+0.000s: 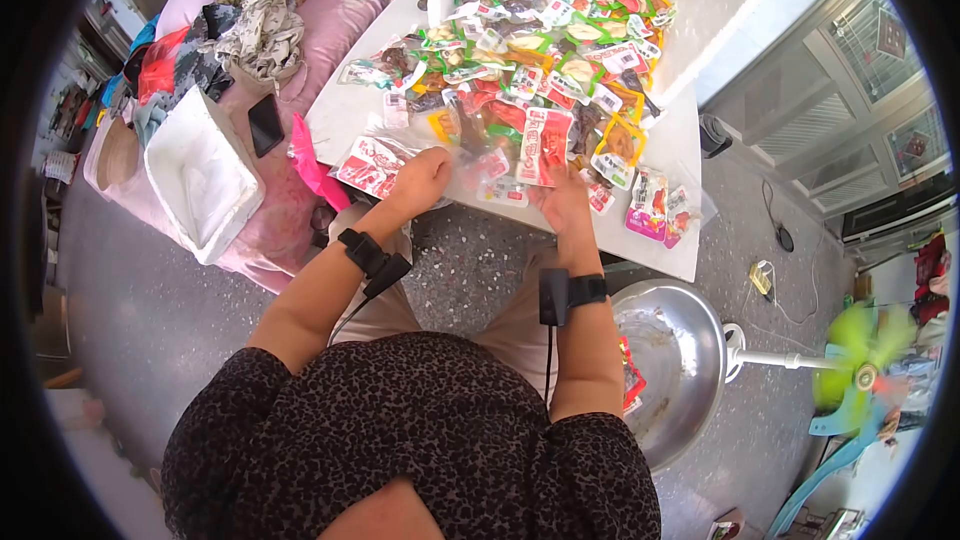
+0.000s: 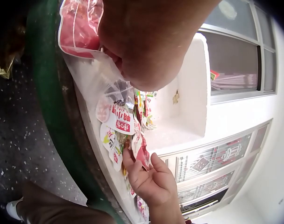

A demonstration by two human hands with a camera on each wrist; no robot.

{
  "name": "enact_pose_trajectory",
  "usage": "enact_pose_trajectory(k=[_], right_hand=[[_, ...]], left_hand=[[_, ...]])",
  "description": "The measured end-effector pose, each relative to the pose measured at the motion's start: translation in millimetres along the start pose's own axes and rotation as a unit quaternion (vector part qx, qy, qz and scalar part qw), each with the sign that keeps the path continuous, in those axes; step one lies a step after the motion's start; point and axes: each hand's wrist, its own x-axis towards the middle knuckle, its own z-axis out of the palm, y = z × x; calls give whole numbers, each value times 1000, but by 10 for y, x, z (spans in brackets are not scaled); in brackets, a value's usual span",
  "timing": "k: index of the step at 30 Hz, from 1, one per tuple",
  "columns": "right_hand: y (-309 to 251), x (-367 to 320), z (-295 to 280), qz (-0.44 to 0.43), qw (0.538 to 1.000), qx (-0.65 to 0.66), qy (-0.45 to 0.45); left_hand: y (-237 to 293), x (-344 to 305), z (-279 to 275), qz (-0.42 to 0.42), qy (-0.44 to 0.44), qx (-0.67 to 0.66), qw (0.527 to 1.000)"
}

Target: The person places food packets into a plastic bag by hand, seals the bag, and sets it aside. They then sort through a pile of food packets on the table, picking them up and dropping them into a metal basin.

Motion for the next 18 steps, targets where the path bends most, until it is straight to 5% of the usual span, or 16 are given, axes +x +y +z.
enact_pose_trajectory(k=[4,7,13,16,18], right_hand=[[-101,-2,-87,29,933,-356,48],[-299,231,-163,-63,744,-658,101],[-479,632,-148,-158,633,-754,79],[-514,489,113,-117,758,-633,108],[-506,506,93,-90,798,-589,85]], left_hand=[[-30,-4,5,15,8,-7,1000],[-86,1,56,-2,-3,6,1000],[-80,11,54,-6,-11,6,1000],[-11,4,17,-3,-8,-1,1000],[-45,21,40,3,-23,15,1000]])
